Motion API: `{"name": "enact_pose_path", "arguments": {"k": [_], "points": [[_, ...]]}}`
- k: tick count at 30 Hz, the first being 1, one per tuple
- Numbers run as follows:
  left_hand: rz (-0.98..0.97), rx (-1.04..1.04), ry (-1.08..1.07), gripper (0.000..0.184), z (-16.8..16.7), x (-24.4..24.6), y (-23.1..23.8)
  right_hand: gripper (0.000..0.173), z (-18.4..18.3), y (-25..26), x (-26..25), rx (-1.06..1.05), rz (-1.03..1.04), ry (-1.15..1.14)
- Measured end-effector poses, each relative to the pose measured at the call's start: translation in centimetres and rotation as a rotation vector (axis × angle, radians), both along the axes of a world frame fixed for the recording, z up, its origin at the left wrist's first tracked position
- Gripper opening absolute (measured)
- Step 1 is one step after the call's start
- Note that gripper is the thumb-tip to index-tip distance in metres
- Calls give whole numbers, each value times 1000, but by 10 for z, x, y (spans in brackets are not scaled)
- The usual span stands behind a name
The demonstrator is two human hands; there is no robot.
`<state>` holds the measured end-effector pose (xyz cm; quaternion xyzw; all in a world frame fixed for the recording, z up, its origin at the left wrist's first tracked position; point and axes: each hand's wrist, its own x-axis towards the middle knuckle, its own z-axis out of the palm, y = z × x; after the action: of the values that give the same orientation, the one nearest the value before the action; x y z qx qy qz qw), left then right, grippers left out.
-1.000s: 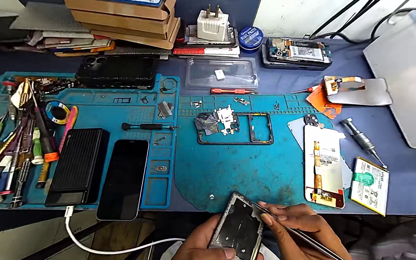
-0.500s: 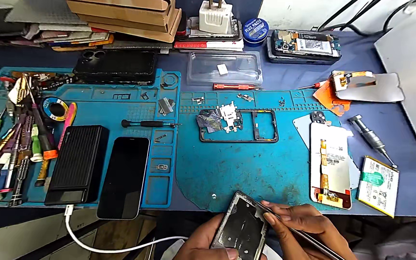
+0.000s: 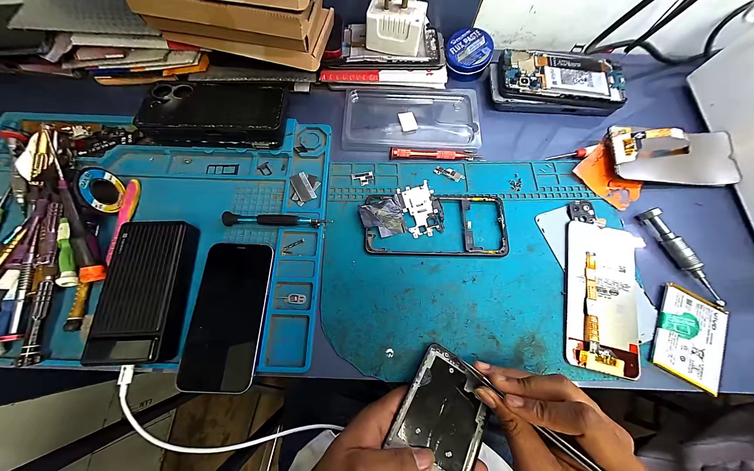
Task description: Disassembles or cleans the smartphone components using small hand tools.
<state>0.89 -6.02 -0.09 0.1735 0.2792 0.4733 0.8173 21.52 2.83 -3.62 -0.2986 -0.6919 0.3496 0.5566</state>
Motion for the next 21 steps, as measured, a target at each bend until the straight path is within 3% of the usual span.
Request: {"name": "enact_pose_path", "arguments": {"k": [21], "points": [[1, -23, -1, 46, 1, 0, 0, 16, -4, 3, 3, 59, 59, -23]]}}
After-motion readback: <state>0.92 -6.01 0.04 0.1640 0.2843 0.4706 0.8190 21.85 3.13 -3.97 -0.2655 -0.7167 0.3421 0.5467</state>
